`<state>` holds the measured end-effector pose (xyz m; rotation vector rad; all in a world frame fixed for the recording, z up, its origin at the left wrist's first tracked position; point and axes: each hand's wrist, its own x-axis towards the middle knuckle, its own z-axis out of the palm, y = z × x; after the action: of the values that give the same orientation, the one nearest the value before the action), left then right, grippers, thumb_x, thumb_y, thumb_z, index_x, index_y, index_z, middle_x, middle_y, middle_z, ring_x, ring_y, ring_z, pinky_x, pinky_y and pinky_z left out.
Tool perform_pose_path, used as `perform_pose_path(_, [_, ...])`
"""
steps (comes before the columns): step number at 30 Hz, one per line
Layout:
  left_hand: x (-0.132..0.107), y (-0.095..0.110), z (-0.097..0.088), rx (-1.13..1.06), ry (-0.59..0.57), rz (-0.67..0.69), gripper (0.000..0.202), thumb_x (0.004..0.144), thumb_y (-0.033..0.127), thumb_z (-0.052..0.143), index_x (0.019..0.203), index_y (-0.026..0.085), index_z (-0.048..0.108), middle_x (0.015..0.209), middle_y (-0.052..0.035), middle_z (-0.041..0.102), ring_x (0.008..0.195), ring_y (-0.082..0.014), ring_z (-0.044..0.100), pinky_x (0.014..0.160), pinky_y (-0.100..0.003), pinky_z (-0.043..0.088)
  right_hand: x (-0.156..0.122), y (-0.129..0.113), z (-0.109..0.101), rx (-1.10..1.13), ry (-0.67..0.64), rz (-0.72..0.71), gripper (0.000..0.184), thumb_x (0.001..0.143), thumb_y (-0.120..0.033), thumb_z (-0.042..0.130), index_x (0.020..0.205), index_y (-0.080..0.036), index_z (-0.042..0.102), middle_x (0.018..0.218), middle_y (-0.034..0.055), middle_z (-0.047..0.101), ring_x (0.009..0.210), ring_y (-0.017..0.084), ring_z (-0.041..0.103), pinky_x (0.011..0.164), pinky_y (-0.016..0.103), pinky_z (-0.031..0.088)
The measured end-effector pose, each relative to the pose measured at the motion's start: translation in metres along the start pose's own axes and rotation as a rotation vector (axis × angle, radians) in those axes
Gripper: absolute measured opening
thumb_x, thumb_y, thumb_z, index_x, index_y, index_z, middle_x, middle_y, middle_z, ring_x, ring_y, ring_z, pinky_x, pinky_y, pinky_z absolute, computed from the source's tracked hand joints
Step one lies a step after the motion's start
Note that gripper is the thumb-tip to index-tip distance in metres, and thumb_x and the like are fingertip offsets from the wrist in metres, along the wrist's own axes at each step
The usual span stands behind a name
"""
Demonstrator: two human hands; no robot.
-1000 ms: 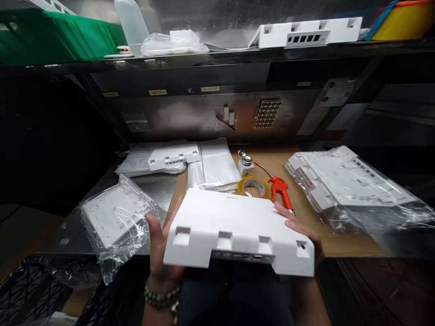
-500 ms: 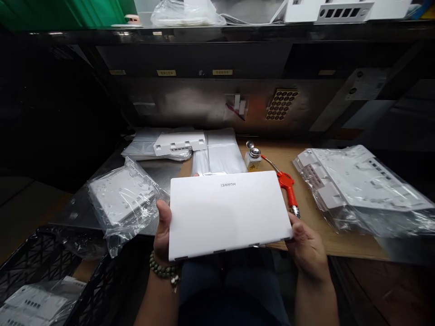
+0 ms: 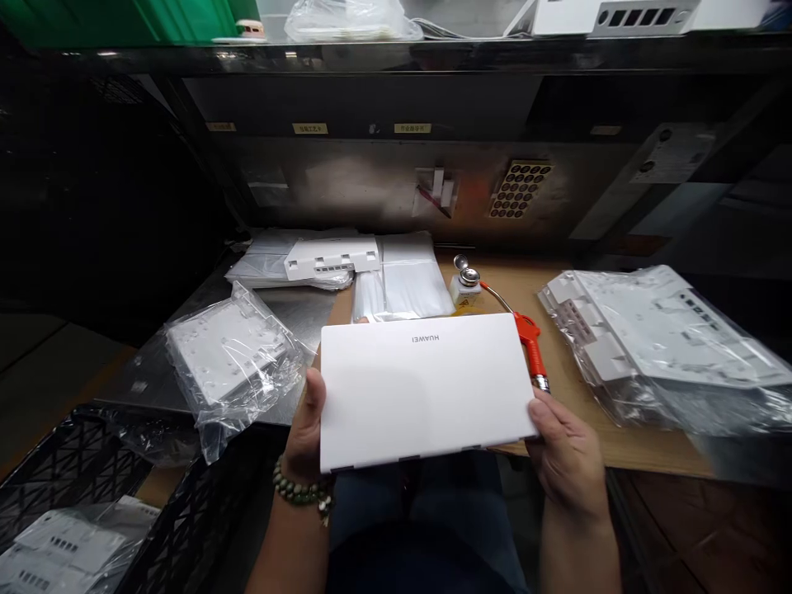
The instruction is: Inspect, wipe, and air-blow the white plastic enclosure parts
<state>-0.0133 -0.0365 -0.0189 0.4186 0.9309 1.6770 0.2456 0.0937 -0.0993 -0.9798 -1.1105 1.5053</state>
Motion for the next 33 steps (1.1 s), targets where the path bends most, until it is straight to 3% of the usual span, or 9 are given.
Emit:
perform_pose_path(2, [-0.002, 0.002, 0.000, 0.160, 0.075, 0.068, 0.083, 0.086, 0.066, 0.072, 0.154, 0.024, 0.048, 0.148, -0.0134, 0.063, 0.140, -0.0402, 0.054, 0.112, -0.048, 0.051, 0.000, 0.000, 0.002, -0.003, 0.084, -0.035, 0.036, 0.083, -0.043, 0.084, 0.113, -0.023, 0.082, 0.106, 0.0094, 0.082, 0.099, 0.030, 0.078, 0.089, 0.043, 0.065])
perform_pose_path(4, [-0.005, 0.005, 0.001, 0.331, 0.119, 0.112, 0.093, 0.072, 0.046, 0.093, 0.151, 0.022, 0.050, 0.139, -0.0130, 0.069, 0.133, -0.0394, 0.061, 0.104, -0.041, 0.057, 0.001, 0.001, 0.004, -0.015, 0.136, -0.064, 0.035, 0.082, -0.041, 0.085, 0.112, -0.022, 0.082, 0.105, 0.0086, 0.082, 0.099, 0.029, 0.078, 0.090, 0.042, 0.064])
perform_pose_path(7, [-0.009, 0.008, 0.006, 0.449, 0.144, 0.097, 0.094, 0.067, 0.033, 0.097, 0.148, 0.023, 0.052, 0.129, -0.0109, 0.075, 0.119, -0.0362, 0.070, 0.092, -0.036, 0.062, 0.001, 0.002, 0.003, -0.014, 0.168, -0.084, 0.035, 0.080, -0.040, 0.087, 0.110, -0.022, 0.082, 0.105, 0.0080, 0.082, 0.096, 0.027, 0.078, 0.090, 0.042, 0.064])
perform_pose_path(11, [-0.007, 0.004, 0.007, 0.311, 0.230, 0.075, 0.074, 0.082, 0.043, 0.086, 0.146, 0.021, 0.056, 0.123, -0.0119, 0.077, 0.113, -0.0349, 0.073, 0.085, -0.036, 0.065, 0.001, 0.003, 0.002, 0.026, 0.204, -0.087, 0.037, 0.077, -0.038, 0.090, 0.109, -0.022, 0.082, 0.101, 0.0068, 0.082, 0.089, 0.025, 0.078, 0.085, 0.041, 0.065])
perform_pose_path(15, [0.008, -0.001, -0.007, 0.116, 0.311, 0.154, 0.059, 0.092, 0.059, 0.069, 0.136, 0.020, 0.068, 0.128, -0.0115, 0.075, 0.120, -0.0330, 0.070, 0.095, -0.039, 0.063, 0.000, 0.003, 0.002, 0.041, 0.214, -0.095, 0.038, 0.076, -0.039, 0.090, 0.109, -0.022, 0.082, 0.098, 0.0065, 0.082, 0.087, 0.025, 0.078, 0.082, 0.040, 0.065])
perform_pose_path(19, [0.016, 0.000, -0.018, 0.147, 0.325, 0.267, 0.048, 0.096, 0.052, 0.067, 0.137, 0.026, 0.067, 0.142, -0.0087, 0.068, 0.128, -0.0283, 0.065, 0.100, -0.035, 0.060, 0.001, 0.003, 0.002, -0.001, 0.192, -0.106, 0.037, 0.079, -0.042, 0.087, 0.110, -0.021, 0.082, 0.103, 0.0079, 0.082, 0.094, 0.027, 0.078, 0.085, 0.041, 0.064])
perform_pose_path(24, [0.001, 0.000, -0.001, 0.391, 0.204, 0.148, 0.082, 0.084, 0.038, 0.085, 0.155, 0.027, 0.045, 0.148, -0.0115, 0.063, 0.134, -0.0350, 0.061, 0.103, -0.040, 0.059, 0.002, 0.005, -0.001, -0.046, 0.186, -0.107, 0.037, 0.080, -0.041, 0.087, 0.110, -0.021, 0.082, 0.106, 0.0074, 0.082, 0.102, 0.028, 0.077, 0.091, 0.041, 0.062])
perform_pose_path(27, [-0.006, -0.003, 0.012, 0.412, 0.210, 0.131, 0.078, 0.090, 0.044, 0.078, 0.158, 0.028, 0.043, 0.148, -0.0100, 0.064, 0.135, -0.0360, 0.060, 0.107, -0.043, 0.057, 0.003, 0.006, -0.001, -0.046, 0.221, -0.113, 0.036, 0.080, -0.042, 0.087, 0.108, -0.021, 0.082, 0.104, 0.0074, 0.082, 0.097, 0.027, 0.077, 0.089, 0.042, 0.063])
perform_pose_path(33, [-0.009, -0.007, 0.018, 0.492, 0.566, 0.281, 0.050, 0.093, 0.053, 0.071, 0.137, 0.028, 0.069, 0.148, -0.0025, 0.064, 0.147, -0.0313, 0.048, 0.124, -0.041, 0.039, 0.002, 0.000, 0.001, -0.016, 0.220, -0.116, 0.036, 0.079, -0.044, 0.087, 0.105, -0.019, 0.082, 0.101, 0.0090, 0.082, 0.091, 0.028, 0.078, 0.080, 0.041, 0.065])
